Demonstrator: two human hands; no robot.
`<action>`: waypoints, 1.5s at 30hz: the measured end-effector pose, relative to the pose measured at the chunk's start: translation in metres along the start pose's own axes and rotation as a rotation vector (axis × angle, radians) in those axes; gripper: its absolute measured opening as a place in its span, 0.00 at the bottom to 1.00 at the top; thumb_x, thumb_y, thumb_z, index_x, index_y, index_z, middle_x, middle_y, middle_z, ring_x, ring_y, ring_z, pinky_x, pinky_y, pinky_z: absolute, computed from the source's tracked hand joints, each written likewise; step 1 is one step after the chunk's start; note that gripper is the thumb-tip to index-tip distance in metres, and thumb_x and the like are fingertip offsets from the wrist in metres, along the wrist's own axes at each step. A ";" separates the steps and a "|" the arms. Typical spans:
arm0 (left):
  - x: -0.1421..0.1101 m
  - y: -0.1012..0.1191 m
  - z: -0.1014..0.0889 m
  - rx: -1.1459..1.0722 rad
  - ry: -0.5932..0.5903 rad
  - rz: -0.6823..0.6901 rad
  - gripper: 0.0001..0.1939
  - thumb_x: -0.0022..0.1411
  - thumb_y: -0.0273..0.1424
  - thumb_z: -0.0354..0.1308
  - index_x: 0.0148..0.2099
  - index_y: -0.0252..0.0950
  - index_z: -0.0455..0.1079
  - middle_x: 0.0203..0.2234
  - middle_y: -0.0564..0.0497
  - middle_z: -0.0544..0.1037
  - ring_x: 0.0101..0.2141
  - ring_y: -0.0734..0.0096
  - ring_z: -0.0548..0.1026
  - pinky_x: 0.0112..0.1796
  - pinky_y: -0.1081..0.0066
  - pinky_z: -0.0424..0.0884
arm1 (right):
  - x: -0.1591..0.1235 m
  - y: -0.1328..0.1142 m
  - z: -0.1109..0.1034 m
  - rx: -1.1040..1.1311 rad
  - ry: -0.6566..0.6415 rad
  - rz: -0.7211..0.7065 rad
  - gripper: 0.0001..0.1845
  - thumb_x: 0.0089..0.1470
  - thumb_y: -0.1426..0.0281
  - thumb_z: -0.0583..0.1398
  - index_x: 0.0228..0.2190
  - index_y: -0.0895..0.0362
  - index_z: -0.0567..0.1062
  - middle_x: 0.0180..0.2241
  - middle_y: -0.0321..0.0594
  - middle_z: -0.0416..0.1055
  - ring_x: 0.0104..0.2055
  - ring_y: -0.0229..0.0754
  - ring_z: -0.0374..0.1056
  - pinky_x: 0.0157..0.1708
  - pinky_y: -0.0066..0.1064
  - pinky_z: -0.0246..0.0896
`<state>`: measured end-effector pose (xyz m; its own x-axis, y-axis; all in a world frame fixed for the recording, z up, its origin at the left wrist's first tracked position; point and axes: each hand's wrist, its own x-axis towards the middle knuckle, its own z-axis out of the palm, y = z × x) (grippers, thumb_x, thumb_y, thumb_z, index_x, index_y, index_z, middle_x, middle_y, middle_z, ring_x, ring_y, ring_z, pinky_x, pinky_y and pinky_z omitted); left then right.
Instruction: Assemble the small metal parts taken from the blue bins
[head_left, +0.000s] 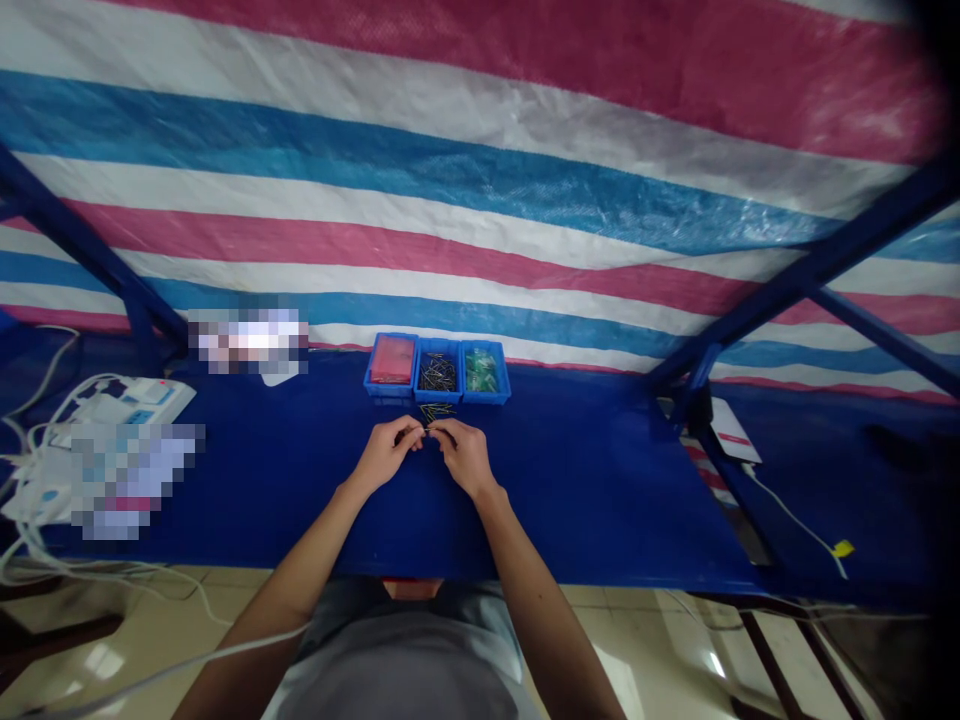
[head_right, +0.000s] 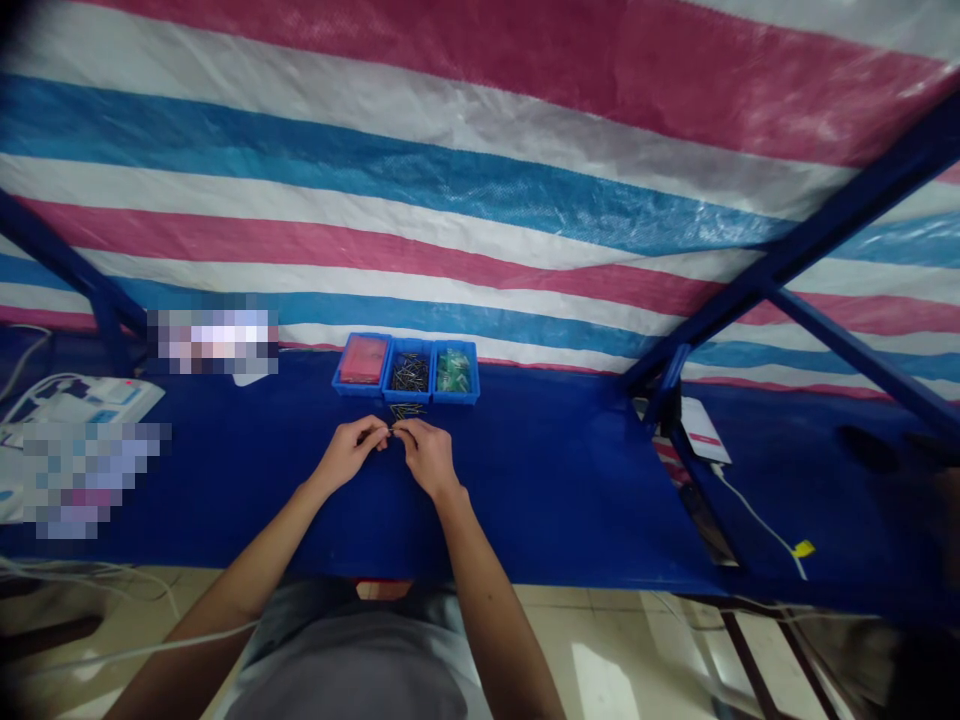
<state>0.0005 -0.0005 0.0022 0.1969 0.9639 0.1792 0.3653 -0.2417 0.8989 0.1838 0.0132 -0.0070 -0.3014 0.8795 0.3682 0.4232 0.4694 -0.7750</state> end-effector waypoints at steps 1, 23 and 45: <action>0.000 0.000 0.000 0.003 0.000 0.000 0.14 0.70 0.38 0.52 0.37 0.36 0.72 0.25 0.53 0.77 0.28 0.71 0.75 0.34 0.73 0.68 | 0.000 -0.001 0.000 -0.008 0.008 -0.003 0.12 0.65 0.67 0.55 0.39 0.52 0.79 0.38 0.40 0.79 0.38 0.42 0.74 0.40 0.30 0.65; -0.001 0.001 0.000 -0.004 0.076 0.005 0.13 0.68 0.38 0.55 0.35 0.34 0.74 0.25 0.52 0.77 0.27 0.72 0.74 0.32 0.74 0.68 | 0.004 -0.003 -0.007 0.053 -0.027 0.009 0.17 0.66 0.65 0.54 0.27 0.56 0.74 0.26 0.36 0.71 0.28 0.37 0.65 0.31 0.27 0.56; 0.000 -0.008 -0.001 -0.171 0.111 -0.070 0.14 0.67 0.40 0.56 0.37 0.35 0.72 0.24 0.52 0.75 0.27 0.72 0.73 0.30 0.74 0.67 | 0.031 0.000 -0.026 -0.102 0.307 0.056 0.17 0.65 0.61 0.55 0.34 0.56 0.80 0.31 0.41 0.76 0.31 0.41 0.70 0.34 0.31 0.63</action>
<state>-0.0030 0.0018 -0.0044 0.0715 0.9863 0.1484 0.2135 -0.1605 0.9637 0.1961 0.0427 0.0181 -0.0095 0.8794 0.4761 0.5203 0.4109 -0.7486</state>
